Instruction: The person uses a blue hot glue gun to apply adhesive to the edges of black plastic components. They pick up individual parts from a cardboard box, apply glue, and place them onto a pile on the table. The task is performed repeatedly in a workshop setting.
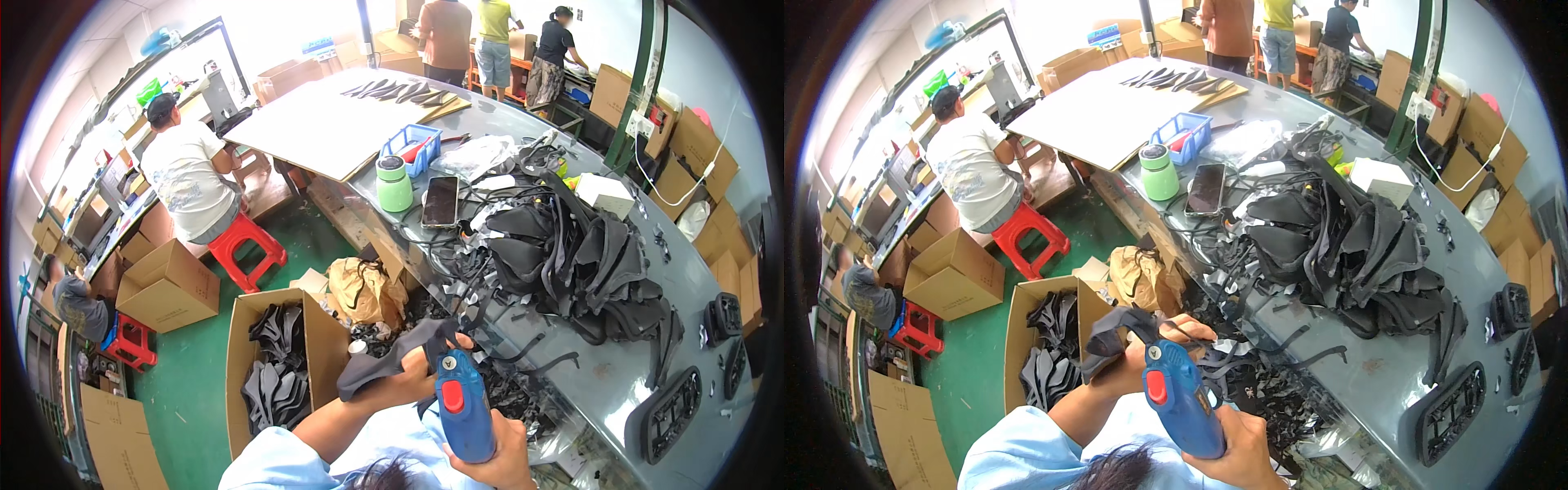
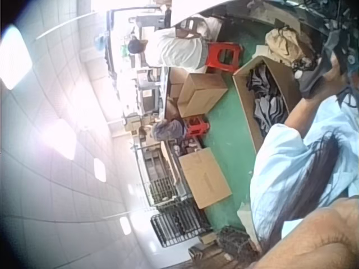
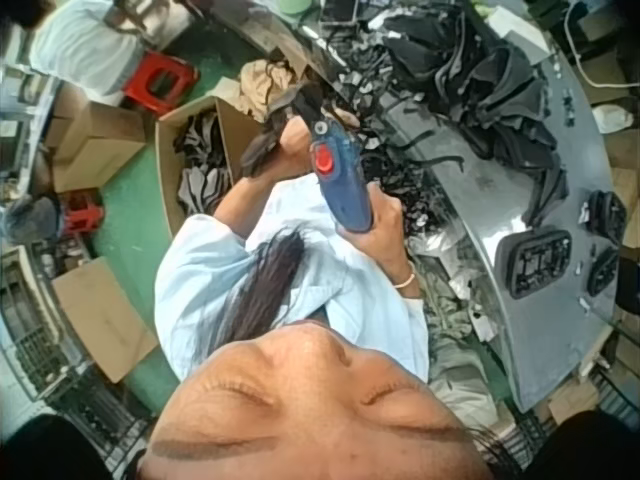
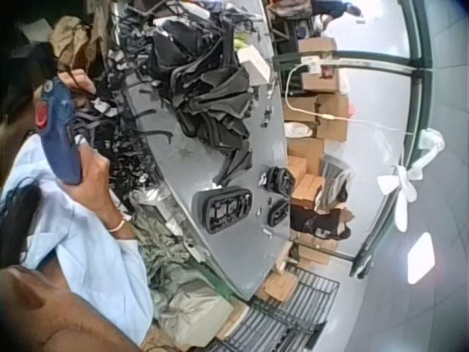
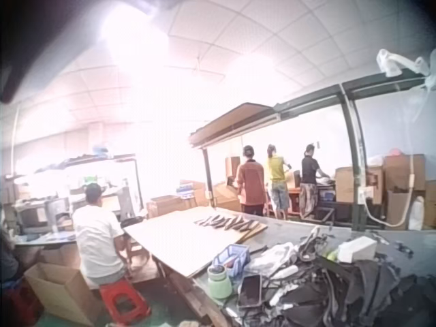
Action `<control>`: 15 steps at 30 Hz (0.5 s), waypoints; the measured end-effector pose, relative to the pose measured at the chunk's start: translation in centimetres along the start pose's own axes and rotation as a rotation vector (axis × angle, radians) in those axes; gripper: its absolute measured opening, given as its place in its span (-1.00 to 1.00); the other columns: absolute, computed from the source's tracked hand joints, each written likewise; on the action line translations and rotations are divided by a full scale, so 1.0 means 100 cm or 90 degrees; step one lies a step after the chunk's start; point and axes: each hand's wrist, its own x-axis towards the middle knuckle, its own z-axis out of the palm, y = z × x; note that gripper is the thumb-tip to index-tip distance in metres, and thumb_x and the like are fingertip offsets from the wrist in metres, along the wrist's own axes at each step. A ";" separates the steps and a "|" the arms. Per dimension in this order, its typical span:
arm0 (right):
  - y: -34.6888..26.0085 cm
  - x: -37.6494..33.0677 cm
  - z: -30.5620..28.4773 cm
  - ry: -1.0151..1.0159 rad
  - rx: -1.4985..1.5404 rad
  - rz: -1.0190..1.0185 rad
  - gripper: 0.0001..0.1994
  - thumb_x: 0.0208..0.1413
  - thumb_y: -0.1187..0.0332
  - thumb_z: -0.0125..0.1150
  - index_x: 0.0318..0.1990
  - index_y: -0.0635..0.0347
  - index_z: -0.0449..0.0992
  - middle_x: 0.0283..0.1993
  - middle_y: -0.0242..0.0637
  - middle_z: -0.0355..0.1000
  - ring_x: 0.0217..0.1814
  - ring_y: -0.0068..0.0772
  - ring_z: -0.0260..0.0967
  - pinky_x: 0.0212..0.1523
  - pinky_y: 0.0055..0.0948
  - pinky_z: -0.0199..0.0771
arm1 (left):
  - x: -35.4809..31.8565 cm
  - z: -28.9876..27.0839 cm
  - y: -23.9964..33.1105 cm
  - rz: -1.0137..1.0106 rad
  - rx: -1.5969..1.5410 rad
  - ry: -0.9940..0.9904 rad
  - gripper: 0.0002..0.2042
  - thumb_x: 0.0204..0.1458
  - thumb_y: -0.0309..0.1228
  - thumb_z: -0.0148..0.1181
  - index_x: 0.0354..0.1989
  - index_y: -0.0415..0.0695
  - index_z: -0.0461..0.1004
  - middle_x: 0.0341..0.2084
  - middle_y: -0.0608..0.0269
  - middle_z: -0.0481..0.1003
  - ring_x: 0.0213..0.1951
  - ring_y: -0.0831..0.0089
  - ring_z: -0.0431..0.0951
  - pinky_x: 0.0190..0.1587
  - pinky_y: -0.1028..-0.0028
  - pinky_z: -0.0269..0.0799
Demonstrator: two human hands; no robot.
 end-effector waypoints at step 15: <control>0.029 0.006 0.012 0.019 0.008 -0.028 -0.57 -0.41 0.38 0.45 -0.36 0.25 0.33 -0.54 -0.20 0.40 -0.54 -0.21 0.42 -0.48 -0.36 0.42 | -0.020 0.017 0.029 -0.198 -0.752 0.001 -0.50 -0.01 -0.18 0.05 0.06 -0.18 0.14 0.01 0.11 0.20 0.03 0.40 0.27 0.04 0.39 0.19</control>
